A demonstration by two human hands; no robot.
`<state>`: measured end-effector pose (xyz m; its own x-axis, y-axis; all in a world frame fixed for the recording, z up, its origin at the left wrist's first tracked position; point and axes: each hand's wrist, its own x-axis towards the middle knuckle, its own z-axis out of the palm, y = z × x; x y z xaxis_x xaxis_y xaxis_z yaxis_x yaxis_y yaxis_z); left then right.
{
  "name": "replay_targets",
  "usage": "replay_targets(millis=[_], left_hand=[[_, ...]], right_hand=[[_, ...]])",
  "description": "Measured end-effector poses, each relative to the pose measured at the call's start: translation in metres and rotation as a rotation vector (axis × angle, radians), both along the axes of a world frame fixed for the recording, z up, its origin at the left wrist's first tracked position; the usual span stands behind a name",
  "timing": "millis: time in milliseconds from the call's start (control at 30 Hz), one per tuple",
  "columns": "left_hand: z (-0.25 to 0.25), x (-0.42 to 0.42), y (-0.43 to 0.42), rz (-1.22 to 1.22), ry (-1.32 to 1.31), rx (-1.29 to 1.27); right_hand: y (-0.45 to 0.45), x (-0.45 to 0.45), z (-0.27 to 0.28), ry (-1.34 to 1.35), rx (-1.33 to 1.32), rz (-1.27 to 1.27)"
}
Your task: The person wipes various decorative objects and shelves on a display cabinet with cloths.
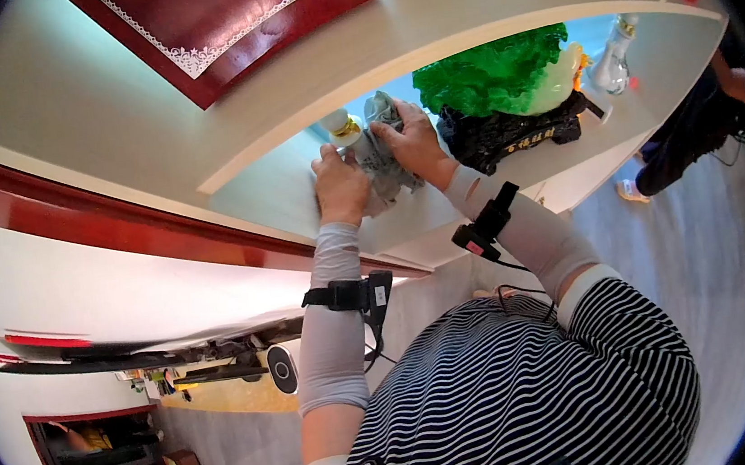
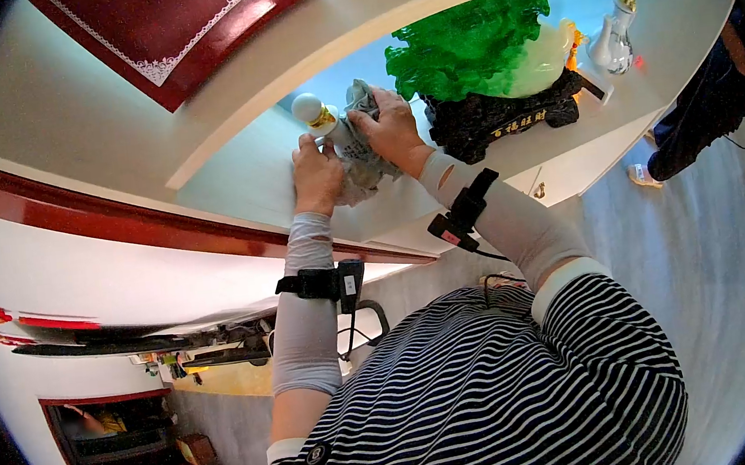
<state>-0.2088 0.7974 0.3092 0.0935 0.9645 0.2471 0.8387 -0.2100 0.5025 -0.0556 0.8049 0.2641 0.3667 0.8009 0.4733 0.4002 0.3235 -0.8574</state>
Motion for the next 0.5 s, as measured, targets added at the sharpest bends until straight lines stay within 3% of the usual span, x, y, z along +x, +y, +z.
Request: replay_targets(millis=[233,400,500], left_hand=[[0.002,0.0,0.002,0.001,0.023,-0.05],[0.005,0.005,-0.002,0.017,0.042,-0.053],[0.0,0.002,0.002,0.003,0.046,-0.037]], right_hand=[[0.003,0.011,-0.018,-0.174,-0.04,0.036],[-0.003,0.012,-0.059,-0.062,-0.043,0.007],[-0.017,0.012,-0.066,0.026,-0.342,0.065]])
